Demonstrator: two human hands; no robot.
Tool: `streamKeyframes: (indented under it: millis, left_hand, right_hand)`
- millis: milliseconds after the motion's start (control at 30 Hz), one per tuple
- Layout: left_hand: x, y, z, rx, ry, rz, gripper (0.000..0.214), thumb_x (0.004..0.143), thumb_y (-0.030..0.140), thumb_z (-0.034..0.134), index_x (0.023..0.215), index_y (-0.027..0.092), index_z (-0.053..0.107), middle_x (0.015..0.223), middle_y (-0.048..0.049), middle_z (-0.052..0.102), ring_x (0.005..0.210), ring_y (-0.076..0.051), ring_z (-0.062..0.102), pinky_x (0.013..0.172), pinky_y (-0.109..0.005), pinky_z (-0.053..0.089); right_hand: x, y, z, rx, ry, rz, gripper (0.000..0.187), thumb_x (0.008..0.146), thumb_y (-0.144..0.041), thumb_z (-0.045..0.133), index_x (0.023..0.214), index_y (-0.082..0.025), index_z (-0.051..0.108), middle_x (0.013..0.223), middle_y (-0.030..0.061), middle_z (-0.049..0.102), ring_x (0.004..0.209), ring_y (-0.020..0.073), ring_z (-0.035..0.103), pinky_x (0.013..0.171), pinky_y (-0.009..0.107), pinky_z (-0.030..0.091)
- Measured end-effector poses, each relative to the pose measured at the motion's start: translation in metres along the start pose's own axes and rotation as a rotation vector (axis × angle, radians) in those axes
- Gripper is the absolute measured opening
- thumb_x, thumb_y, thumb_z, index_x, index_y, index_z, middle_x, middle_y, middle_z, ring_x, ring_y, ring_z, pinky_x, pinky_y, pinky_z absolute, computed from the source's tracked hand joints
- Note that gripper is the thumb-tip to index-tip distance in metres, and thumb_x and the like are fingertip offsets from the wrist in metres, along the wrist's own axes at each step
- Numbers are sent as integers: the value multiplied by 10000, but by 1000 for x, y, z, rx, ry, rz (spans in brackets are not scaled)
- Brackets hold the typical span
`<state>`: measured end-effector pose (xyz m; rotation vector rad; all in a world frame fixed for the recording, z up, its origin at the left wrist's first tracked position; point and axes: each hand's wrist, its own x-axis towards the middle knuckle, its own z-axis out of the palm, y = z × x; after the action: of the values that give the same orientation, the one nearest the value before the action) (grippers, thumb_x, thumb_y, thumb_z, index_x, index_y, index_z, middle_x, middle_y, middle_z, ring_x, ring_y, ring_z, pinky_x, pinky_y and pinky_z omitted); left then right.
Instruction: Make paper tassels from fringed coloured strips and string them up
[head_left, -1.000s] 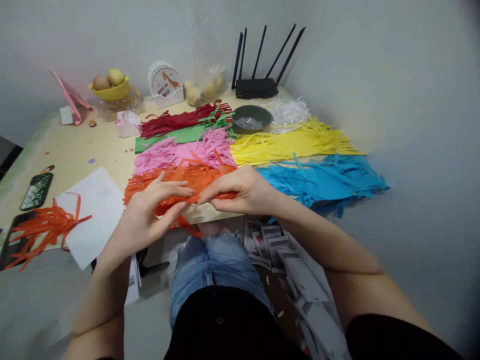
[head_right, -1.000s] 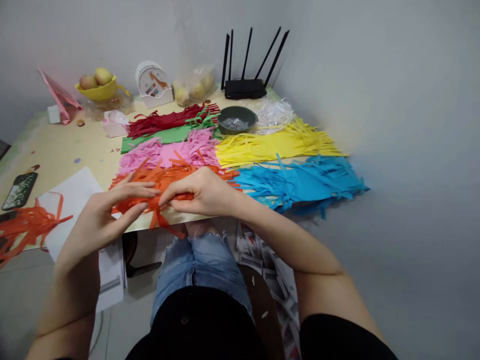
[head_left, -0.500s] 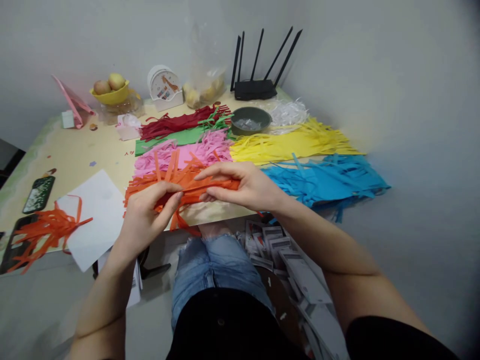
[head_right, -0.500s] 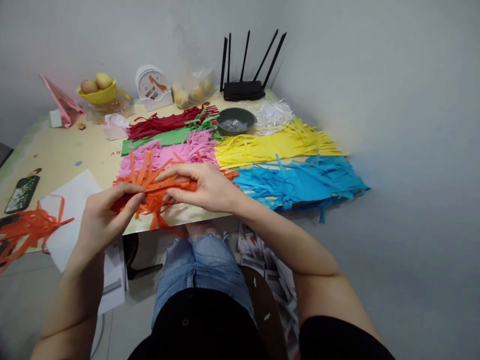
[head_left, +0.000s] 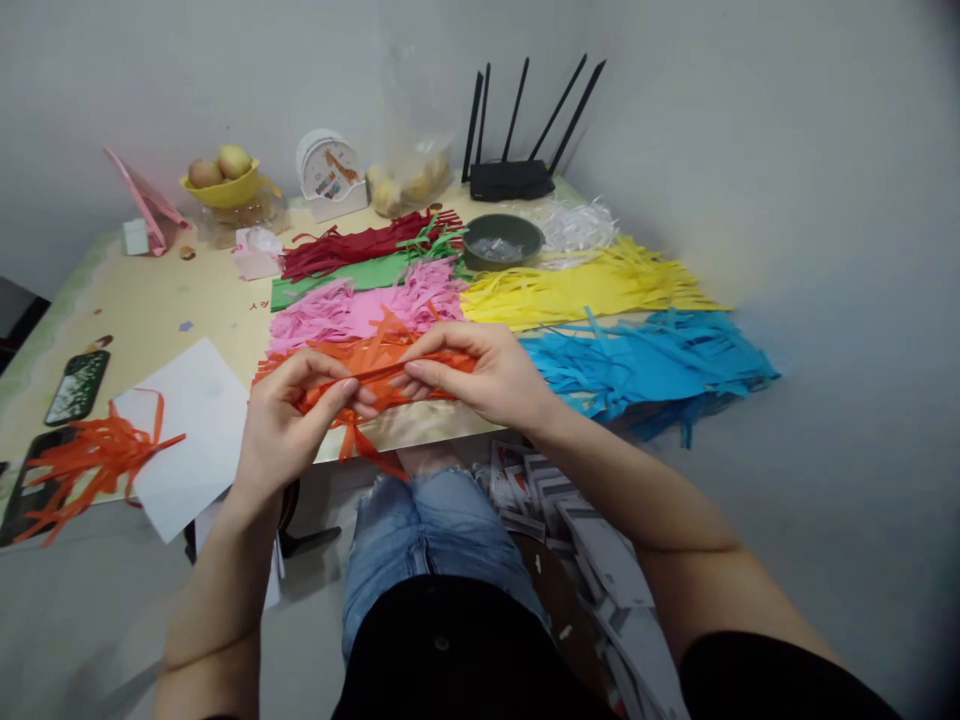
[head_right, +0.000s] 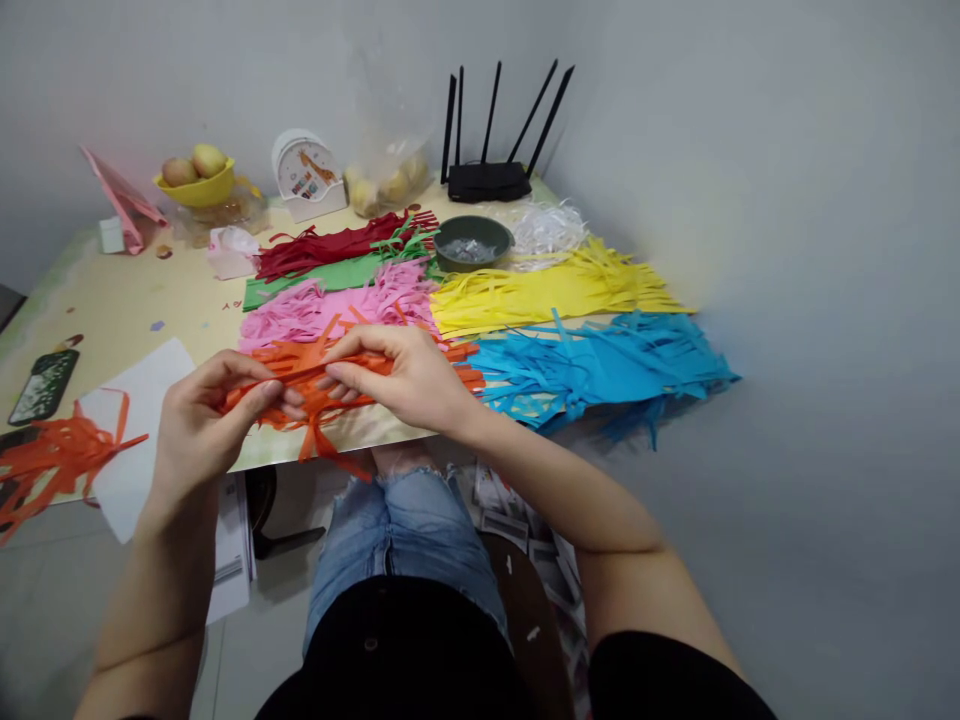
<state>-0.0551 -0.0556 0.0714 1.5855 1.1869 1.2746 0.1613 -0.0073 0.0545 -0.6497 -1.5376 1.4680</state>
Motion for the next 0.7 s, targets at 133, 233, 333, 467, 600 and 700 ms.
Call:
streamKeyframes:
  millis: [133, 233, 333, 467, 600, 700]
  left_hand:
    - [-2, -5, 2, -147, 29, -20, 164, 844, 280, 771, 905, 143, 706, 751, -48, 749, 577, -150, 717, 624, -262, 623]
    - [-2, -6, 2, -249, 30, -65, 156, 823, 264, 785, 926, 149, 765, 732, -47, 744, 565, -140, 705, 606, -249, 615]
    - [0, -7, 3, -335, 33, -86, 105, 783, 245, 807, 826, 155, 774, 692, -41, 734, 541, -136, 691, 566, -237, 599]
    - [-2, -14, 5, -357, 42, -74, 64, 783, 213, 781, 761, 161, 751, 676, -30, 725, 542, -134, 684, 598, -256, 605]
    - [-5, -17, -3, -153, -37, -32, 79, 850, 208, 687, 796, 172, 731, 707, -29, 734, 596, -151, 699, 673, -291, 608]
    - [-4, -7, -12, 263, -188, 92, 94, 882, 225, 652, 866, 180, 733, 921, -74, 780, 906, -224, 745, 865, -359, 588]
  right_hand:
    - [0, 5, 2, 125, -17, -10, 229, 836, -315, 782, 993, -148, 790, 855, 43, 795, 759, 147, 777, 768, 278, 664]
    - [0, 5, 0, 215, -72, -24, 169, 850, -258, 768, 991, -175, 808, 878, 33, 807, 796, 137, 785, 783, 249, 661]
    - [2, 6, -2, 260, -119, -18, 125, 848, -244, 765, 940, -173, 812, 871, 36, 808, 823, 139, 787, 780, 231, 656]
    - [4, 11, -3, 233, -128, 7, 121, 825, -248, 765, 888, -148, 792, 869, 57, 806, 832, 160, 789, 772, 245, 655]
    - [2, 12, -6, -6, -107, -87, 131, 825, -159, 660, 871, -136, 780, 855, 55, 806, 790, 144, 780, 745, 223, 631]
    - [-1, 7, -9, -393, -130, -322, 205, 814, -78, 601, 870, -133, 791, 830, 37, 805, 706, 94, 748, 691, 155, 573]
